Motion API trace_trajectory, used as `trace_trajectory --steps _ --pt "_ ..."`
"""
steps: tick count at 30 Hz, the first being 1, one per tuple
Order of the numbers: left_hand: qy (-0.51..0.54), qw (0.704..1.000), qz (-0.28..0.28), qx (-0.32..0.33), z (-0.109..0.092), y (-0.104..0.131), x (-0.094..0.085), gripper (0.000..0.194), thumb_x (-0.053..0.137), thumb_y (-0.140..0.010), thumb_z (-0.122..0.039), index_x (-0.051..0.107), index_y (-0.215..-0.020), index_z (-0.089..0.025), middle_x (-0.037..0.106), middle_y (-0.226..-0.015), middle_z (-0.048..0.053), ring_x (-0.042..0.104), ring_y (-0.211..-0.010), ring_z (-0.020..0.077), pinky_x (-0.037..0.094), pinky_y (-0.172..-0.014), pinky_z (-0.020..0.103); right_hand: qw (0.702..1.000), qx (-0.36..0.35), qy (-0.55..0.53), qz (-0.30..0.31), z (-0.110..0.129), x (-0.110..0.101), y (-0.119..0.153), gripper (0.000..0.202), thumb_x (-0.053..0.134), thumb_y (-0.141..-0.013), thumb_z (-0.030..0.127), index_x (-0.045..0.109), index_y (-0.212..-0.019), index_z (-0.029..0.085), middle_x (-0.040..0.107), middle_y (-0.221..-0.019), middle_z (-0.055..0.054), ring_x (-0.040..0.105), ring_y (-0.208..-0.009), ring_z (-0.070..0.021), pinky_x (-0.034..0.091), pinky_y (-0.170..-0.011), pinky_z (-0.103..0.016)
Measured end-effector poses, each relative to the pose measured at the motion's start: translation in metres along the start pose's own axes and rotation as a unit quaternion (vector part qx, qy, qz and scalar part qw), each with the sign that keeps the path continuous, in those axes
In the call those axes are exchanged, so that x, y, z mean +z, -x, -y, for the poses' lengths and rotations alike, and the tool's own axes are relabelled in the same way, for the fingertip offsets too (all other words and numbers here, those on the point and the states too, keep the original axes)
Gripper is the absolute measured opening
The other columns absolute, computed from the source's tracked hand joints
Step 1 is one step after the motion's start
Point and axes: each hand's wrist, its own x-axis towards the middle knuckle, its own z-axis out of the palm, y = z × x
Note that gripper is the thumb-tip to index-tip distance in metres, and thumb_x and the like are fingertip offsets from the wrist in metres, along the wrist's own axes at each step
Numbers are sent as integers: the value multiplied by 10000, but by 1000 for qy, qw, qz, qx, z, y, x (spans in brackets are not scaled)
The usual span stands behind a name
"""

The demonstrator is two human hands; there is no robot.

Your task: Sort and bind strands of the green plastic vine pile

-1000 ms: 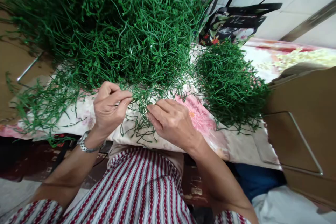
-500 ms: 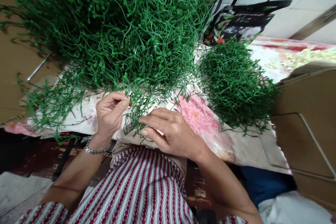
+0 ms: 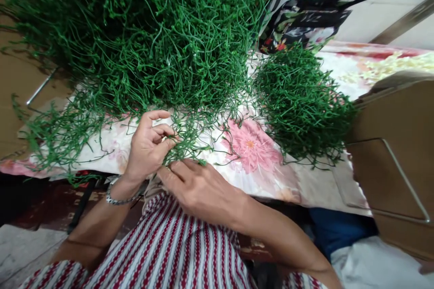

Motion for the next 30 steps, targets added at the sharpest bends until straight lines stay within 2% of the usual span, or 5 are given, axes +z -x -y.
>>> trace_trajectory --steps 6,11,17,26,30 --pt "-87 989 117 17 -9 9 4 513 488 -680 -20 396 -1141 -227 586 -807 -6 602 -725 124 473 -633 240 989 45 39 -136 -2 -32 -1 364 546 -822 158 490 -1181 135 608 -1061 -115 563 -1015 -192 508 -879 -342" --pt "17 995 96 -5 -7 15 10 461 486 -707 -34 386 -1111 -233 578 -809 -3 608 -763 119 483 -666 234 988 100 13 -116 -34 -4 -1 276 475 -876 244 477 -1136 149 623 -960 -87 579 -906 -182 506 -780 -352" --pt "91 993 67 -44 -4 24 15 413 525 -735 -92 405 -1108 -225 555 -870 13 566 -812 117 476 -719 246 972 121 -29 -201 -31 17 8 218 463 -860 127 499 -1071 169 623 -922 -60 549 -792 -143 469 -698 -292" --pt "15 996 76 -35 -1 33 19 31 572 -775 -205 565 -790 -178 580 -788 23 543 -719 124 456 -666 250 933 159 -86 -311 -25 35 12 152 475 -845 134 520 -982 185 575 -813 -35 540 -725 -132 449 -625 -271" --pt "-32 996 79 20 -2 31 16 82 517 -798 -153 578 -748 -174 574 -733 12 536 -674 108 435 -611 231 942 167 -88 -276 -25 32 13 152 459 -864 168 516 -1004 177 580 -836 -48 536 -768 -145 450 -669 -290"
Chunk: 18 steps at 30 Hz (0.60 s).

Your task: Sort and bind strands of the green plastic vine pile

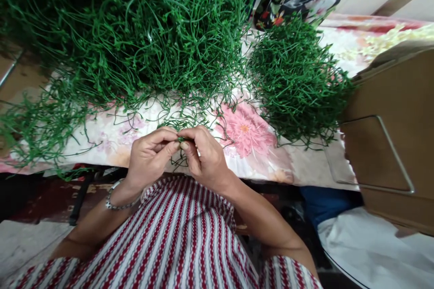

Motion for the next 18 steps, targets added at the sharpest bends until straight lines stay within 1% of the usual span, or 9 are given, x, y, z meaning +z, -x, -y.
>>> trace_trajectory --steps 3,4,6,9,12,15,18 --pt "-67 997 19 35 -2 -3 -4 111 510 -788 -118 596 -742 -171 583 -705 6 534 -662 105 425 -612 231 998 -7 -11 69 -1 -3 -1 237 455 -873 211 497 -1101 159 574 -886 -70 527 -808 -158 453 -696 -307" --pt "-80 996 23 45 -3 -5 -5 117 509 -786 -113 600 -737 -169 584 -694 4 533 -656 104 424 -612 232 996 -10 -16 81 -2 -3 -1 267 459 -872 223 489 -1127 150 568 -895 -77 523 -813 -161 454 -695 -309" --pt "-87 994 39 57 -3 -7 -7 124 505 -788 -115 600 -727 -167 590 -686 3 539 -655 106 429 -617 229 996 -11 -21 87 -4 -4 0 281 466 -869 222 495 -1133 131 552 -874 -78 518 -792 -157 452 -678 -301" --pt "-99 990 80 62 -2 -9 -10 130 481 -808 -127 587 -743 -165 607 -718 6 554 -679 104 433 -639 221 996 -13 5 85 -5 -4 0 211 456 -866 172 535 -1056 126 520 -779 -51 500 -732 -143 435 -635 -273" --pt "-150 979 119 72 -3 -11 -12 136 442 -828 -131 550 -751 -162 551 -674 -13 512 -614 86 396 -587 208 995 -34 41 85 -8 -7 -2 155 440 -858 136 546 -971 131 493 -727 -37 467 -693 -139 410 -599 -262" --pt "-179 968 156 86 -4 -12 -14 145 416 -839 -136 516 -736 -162 466 -623 -32 450 -554 76 346 -531 206 992 -55 55 98 -11 -11 -3 88 439 -852 131 526 -854 141 446 -682 -16 426 -648 -126 376 -577 -250" --pt "-192 959 180 102 -4 -14 -14 154 400 -839 -132 499 -725 -161 443 -626 -32 428 -559 75 331 -536 209 989 -61 54 123 -15 -14 -2 86 438 -854 136 468 -777 159 411 -665 1 396 -621 -110 345 -563 -235"
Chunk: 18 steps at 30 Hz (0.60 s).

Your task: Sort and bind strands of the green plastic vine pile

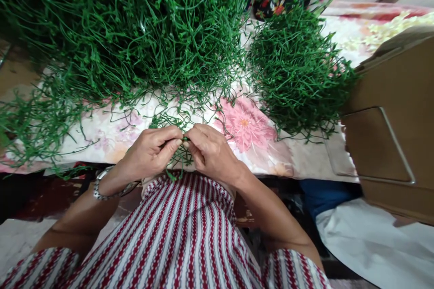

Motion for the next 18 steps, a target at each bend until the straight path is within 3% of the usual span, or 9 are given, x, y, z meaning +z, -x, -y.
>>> trace_trajectory --steps 6,10,14,18 --pt "-3 999 31 8 5 -4 0 138 406 -805 -119 492 -706 -161 428 -600 -37 383 -541 73 306 -533 209 999 3 -15 30 -4 2 2 199 432 -874 189 335 -701 185 338 -624 33 328 -541 -80 273 -508 -215" --pt "-58 994 59 69 12 -7 -4 168 400 -700 -39 474 -614 -163 399 -533 -46 325 -490 75 242 -491 229 997 -36 -8 64 -11 -2 2 192 406 -843 132 319 -682 189 335 -603 35 351 -545 -81 275 -522 -216" --pt "-147 966 126 170 12 -13 -10 199 369 -586 -9 486 -564 -169 435 -489 -36 323 -459 94 191 -473 263 979 -71 42 185 -15 -13 0 132 387 -772 79 370 -688 180 396 -599 24 366 -533 -88 252 -507 -230" --pt "-162 935 208 237 6 -19 -12 183 387 -587 -25 496 -558 -169 495 -484 -30 357 -449 97 190 -463 267 942 -107 102 302 -11 -24 -3 89 420 -785 95 449 -732 161 485 -637 -3 384 -526 -95 232 -509 -256"
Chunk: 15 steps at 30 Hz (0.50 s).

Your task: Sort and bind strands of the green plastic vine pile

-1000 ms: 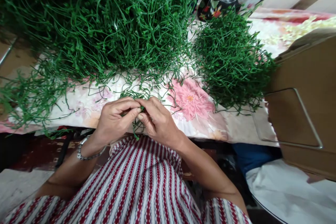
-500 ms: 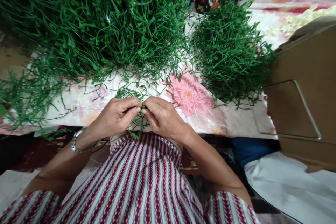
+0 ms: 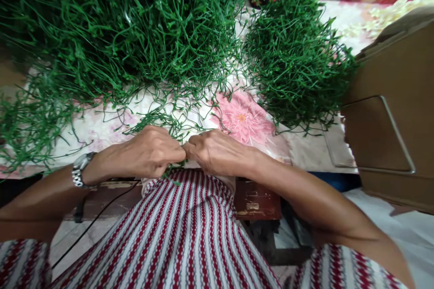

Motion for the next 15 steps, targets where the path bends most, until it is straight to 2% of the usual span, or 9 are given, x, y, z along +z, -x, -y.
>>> trace_trajectory --steps 3,4,6,7,9,11,13,15 --pt "17 998 45 31 1 0 -3 182 399 -632 -29 502 -572 -167 511 -501 -28 356 -445 93 203 -460 264 998 -25 6 49 0 -4 2 67 460 -809 126 484 -753 153 515 -654 -15 399 -527 -99 232 -506 -266" --pt "27 999 39 27 3 2 -4 192 397 -646 -22 506 -582 -167 500 -498 -30 351 -445 92 211 -462 262 998 -30 0 56 -2 -5 3 69 464 -810 122 491 -755 153 514 -651 -14 401 -527 -99 236 -503 -266" --pt "64 998 -9 -14 7 6 -7 205 399 -693 -14 517 -622 -165 477 -508 -34 360 -460 88 245 -475 248 999 -20 -25 38 -7 -7 6 94 450 -813 106 495 -747 156 508 -656 -13 411 -540 -99 260 -500 -256" --pt "94 993 -43 -50 9 8 -9 199 406 -731 -24 525 -653 -162 480 -530 -35 379 -476 82 273 -487 236 999 -4 -46 7 -10 -9 7 111 436 -823 106 495 -744 156 508 -668 -17 426 -561 -102 288 -508 -248" --pt "164 971 -110 -136 11 11 -12 149 438 -800 -82 538 -718 -157 513 -600 -30 437 -531 72 335 -528 207 989 43 -105 -92 -15 -12 8 134 410 -849 121 509 -764 152 533 -734 -41 486 -657 -115 370 -573 -243" --pt "231 938 -162 -203 11 12 -12 83 483 -815 -128 541 -762 -157 543 -667 -26 483 -589 66 378 -564 183 961 84 -176 -194 -17 -16 8 148 405 -868 138 539 -806 147 569 -851 -76 538 -796 -136 433 -684 -266" --pt "275 912 -190 -238 10 12 -9 46 515 -795 -125 542 -786 -160 557 -708 -26 506 -631 67 400 -585 172 931 115 -224 -265 -16 -18 6 152 426 -866 142 562 -798 152 583 -939 -88 557 -885 -149 448 -758 -291" --pt "295 899 -202 -251 8 12 -3 72 517 -778 -99 546 -799 -161 570 -736 -21 520 -663 73 415 -605 176 911 141 -237 -307 -13 -19 4 145 446 -859 140 562 -774 157 597 -884 -68 571 -839 -142 448 -751 -292"
